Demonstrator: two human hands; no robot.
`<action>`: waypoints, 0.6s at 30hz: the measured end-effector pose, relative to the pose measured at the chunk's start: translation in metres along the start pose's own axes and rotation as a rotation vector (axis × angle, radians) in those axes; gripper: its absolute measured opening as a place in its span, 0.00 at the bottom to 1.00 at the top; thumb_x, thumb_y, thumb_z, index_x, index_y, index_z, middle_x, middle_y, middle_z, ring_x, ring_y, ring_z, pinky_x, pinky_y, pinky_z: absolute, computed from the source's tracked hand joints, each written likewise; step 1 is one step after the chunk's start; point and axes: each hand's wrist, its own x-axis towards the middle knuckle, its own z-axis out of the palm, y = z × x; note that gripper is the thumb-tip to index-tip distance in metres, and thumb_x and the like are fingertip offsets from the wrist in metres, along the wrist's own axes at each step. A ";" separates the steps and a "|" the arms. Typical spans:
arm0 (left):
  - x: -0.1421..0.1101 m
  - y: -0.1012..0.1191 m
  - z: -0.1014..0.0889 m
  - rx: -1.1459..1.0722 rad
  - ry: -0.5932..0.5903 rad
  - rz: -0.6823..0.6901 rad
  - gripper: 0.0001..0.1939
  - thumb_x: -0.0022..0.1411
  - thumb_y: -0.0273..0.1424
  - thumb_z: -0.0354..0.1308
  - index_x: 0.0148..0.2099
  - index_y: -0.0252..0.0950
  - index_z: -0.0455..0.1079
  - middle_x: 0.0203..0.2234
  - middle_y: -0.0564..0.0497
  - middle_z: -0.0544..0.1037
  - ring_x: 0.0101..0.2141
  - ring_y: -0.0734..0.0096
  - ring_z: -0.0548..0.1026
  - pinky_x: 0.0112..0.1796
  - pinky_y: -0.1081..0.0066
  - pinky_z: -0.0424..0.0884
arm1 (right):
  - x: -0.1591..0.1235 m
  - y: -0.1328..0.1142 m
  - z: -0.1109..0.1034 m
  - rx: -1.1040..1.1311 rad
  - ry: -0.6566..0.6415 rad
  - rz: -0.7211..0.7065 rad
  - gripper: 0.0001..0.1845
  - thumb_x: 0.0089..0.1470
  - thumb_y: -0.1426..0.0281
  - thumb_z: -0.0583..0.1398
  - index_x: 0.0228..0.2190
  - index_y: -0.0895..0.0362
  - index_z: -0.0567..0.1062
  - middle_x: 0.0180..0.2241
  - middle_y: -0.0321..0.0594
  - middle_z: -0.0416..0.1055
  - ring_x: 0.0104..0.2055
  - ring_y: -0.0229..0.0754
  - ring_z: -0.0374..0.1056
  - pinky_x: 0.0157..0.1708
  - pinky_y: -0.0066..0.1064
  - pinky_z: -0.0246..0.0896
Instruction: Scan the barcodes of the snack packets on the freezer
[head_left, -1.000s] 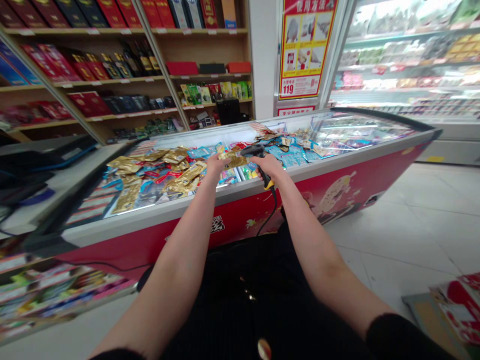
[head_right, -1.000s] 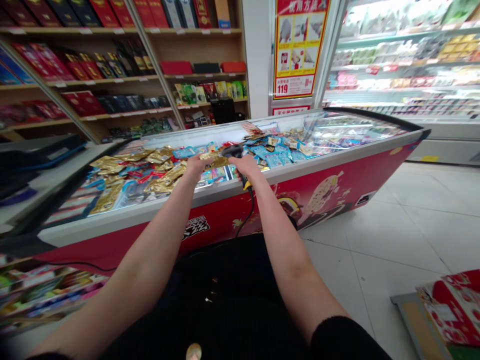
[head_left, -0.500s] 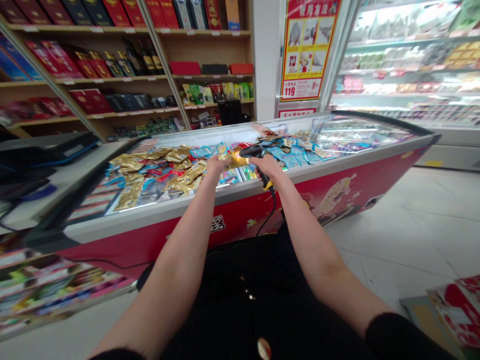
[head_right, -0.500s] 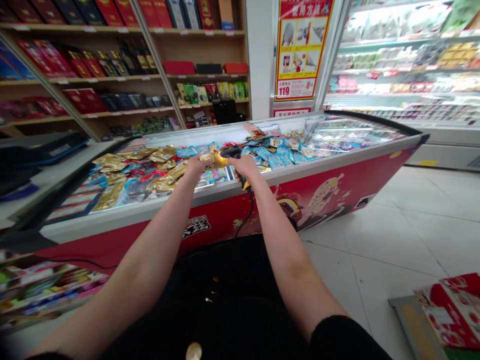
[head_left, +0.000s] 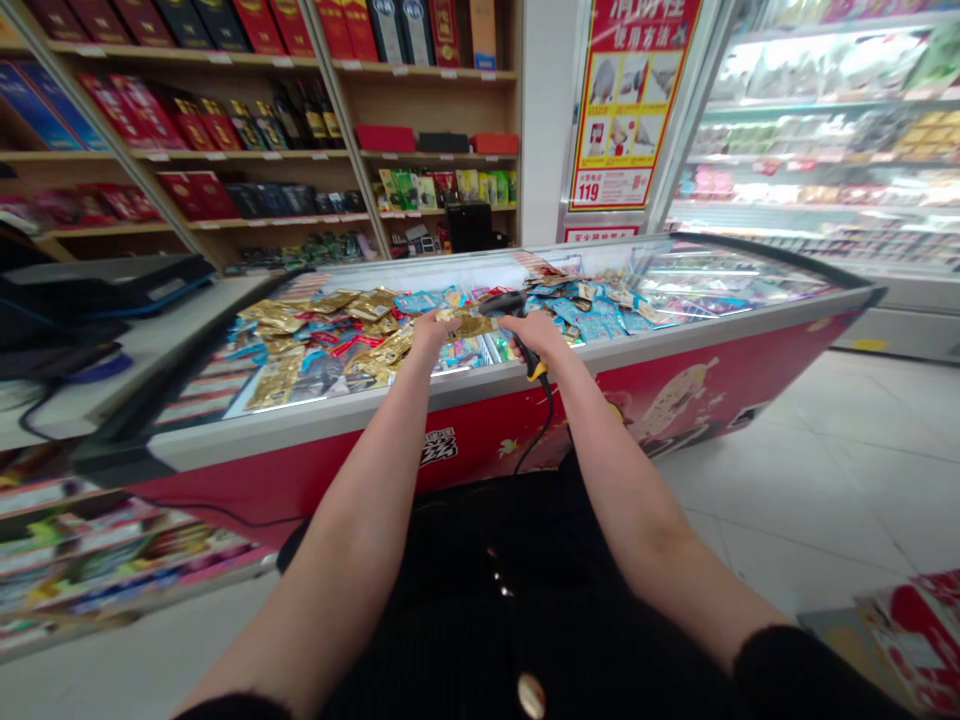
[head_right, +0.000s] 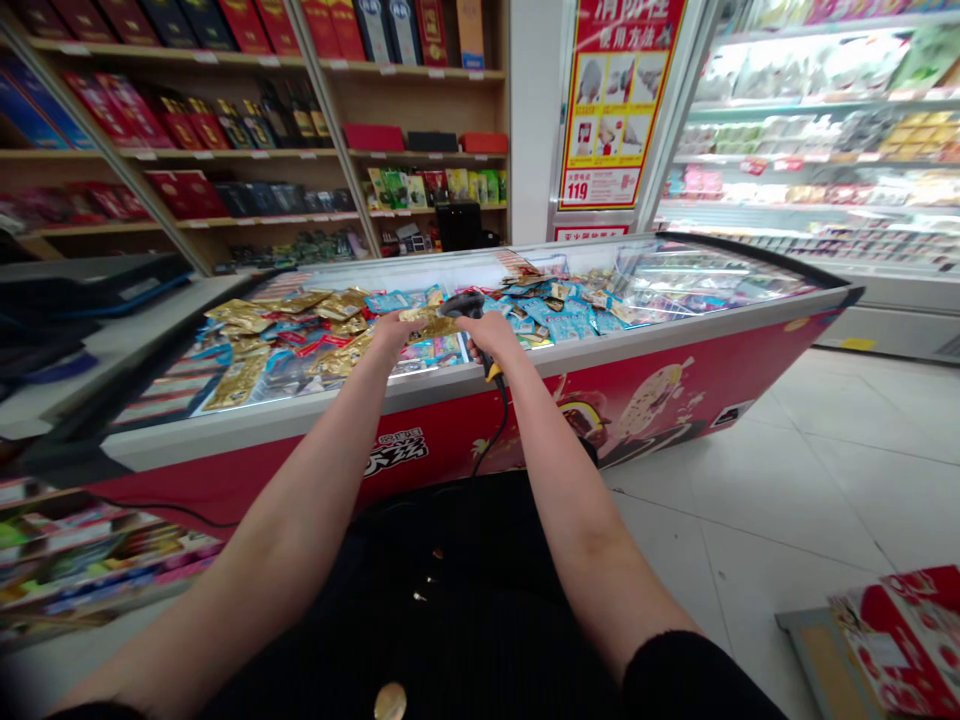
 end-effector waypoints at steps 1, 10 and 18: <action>0.001 -0.001 -0.001 0.002 0.001 -0.004 0.09 0.37 0.25 0.66 0.27 0.35 0.74 0.20 0.55 0.74 0.30 0.66 0.74 0.36 0.70 0.69 | 0.001 0.000 0.001 -0.010 -0.003 -0.003 0.15 0.58 0.68 0.61 0.21 0.56 0.67 0.17 0.39 0.67 0.16 0.37 0.61 0.13 0.27 0.59; 0.013 -0.016 -0.011 -0.035 -0.016 -0.003 0.12 0.34 0.29 0.68 0.27 0.35 0.73 0.22 0.54 0.75 0.30 0.66 0.73 0.35 0.68 0.68 | -0.001 -0.005 0.010 -0.020 -0.010 0.019 0.15 0.58 0.68 0.61 0.21 0.56 0.67 0.16 0.39 0.66 0.15 0.38 0.61 0.13 0.28 0.59; 0.011 -0.015 -0.030 -0.005 0.031 -0.039 0.13 0.35 0.31 0.69 0.27 0.36 0.71 0.21 0.53 0.73 0.30 0.64 0.73 0.34 0.66 0.69 | -0.002 -0.010 0.022 -0.004 -0.001 0.034 0.16 0.57 0.65 0.65 0.22 0.56 0.67 0.15 0.36 0.65 0.15 0.36 0.60 0.13 0.26 0.58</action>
